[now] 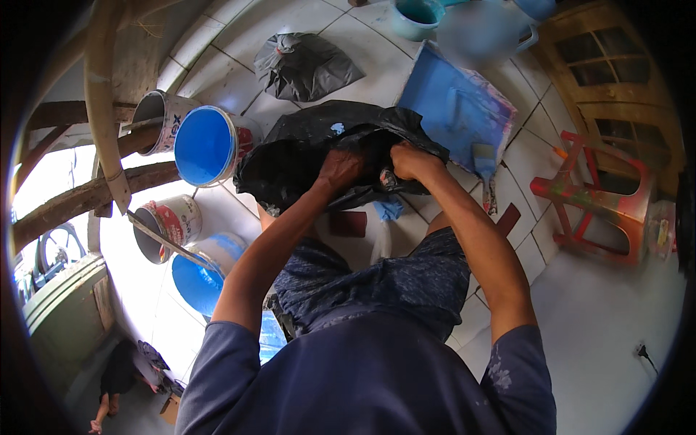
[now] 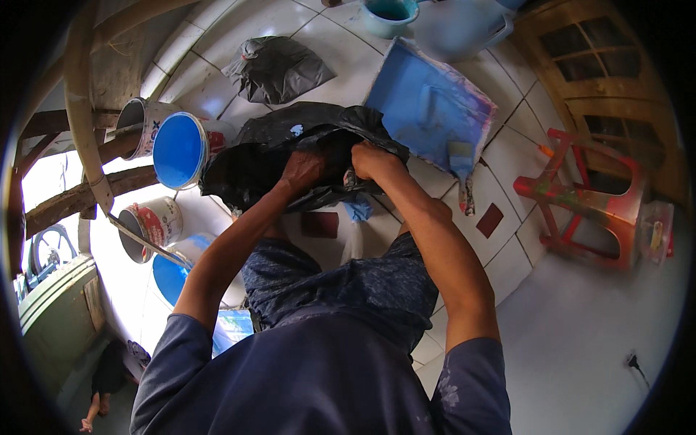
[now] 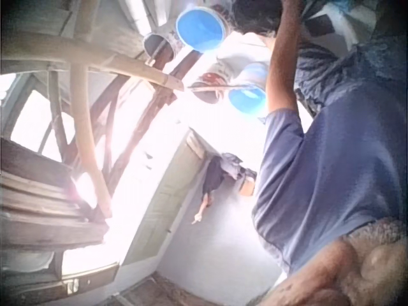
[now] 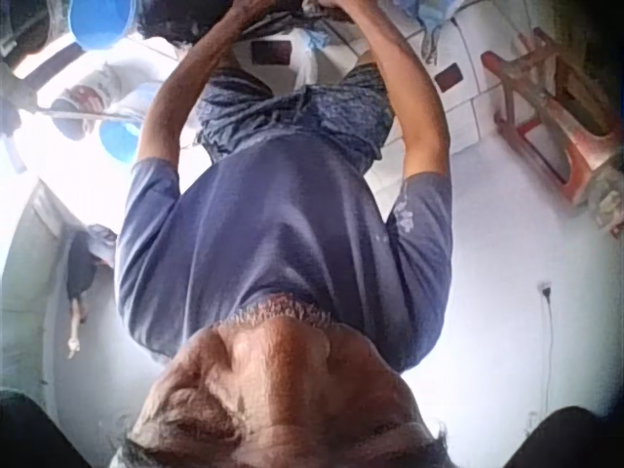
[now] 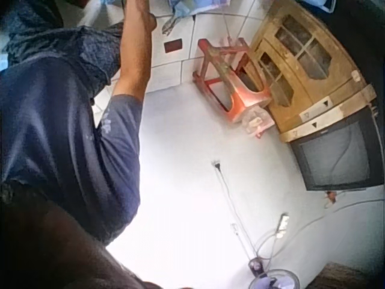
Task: The person prepares painting supplies by organizing rollers, brushes, and a paint tray on the floor. The person then opens a black plastic bag containing various items, retrieves a blue plastic bag of paint, and holds it over a bucket.
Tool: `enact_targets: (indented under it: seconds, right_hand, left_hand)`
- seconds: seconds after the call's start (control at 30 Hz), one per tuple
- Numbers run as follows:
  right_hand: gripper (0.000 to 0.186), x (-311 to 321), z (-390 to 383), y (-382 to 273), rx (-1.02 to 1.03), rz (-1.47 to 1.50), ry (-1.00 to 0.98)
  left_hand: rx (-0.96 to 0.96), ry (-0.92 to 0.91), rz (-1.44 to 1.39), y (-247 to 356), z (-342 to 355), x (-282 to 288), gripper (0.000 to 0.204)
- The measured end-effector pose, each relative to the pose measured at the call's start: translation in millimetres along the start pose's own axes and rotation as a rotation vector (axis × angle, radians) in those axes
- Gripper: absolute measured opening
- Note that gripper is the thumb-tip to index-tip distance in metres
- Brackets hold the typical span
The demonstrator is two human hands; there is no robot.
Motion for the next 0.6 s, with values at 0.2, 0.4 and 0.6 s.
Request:
enact_targets:
  seconds: [0.2, 0.4, 0.6]
  right_hand:
    - [0.022, -6.8, 4.2, 12.8, 0.04, 0.08, 0.049]
    - [0.027, -26.8, 23.7, 27.3, 0.111, 0.15, 0.057]
    - [0.034, -26.3, 25.8, 28.3, 0.105, 0.198, 0.064]
  left_hand:
    - [-0.039, 0.285, -0.007, 11.4, 20.7, -11.7, 0.035]
    - [-0.027, 0.185, -0.166, 12.3, 46.4, -30.3, 0.03]
    - [0.172, -0.201, -0.258, 19.7, 50.7, -9.9, 0.032]
Point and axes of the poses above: each hand's wrist, its own z-axis towards the middle knuckle, its own x-axis out of the back of the hand, y = z × x, the point moved 3 cm from there along z, towards the middle knuckle, and after that the axes turned 1 degree about x, right-handed, at the moved point
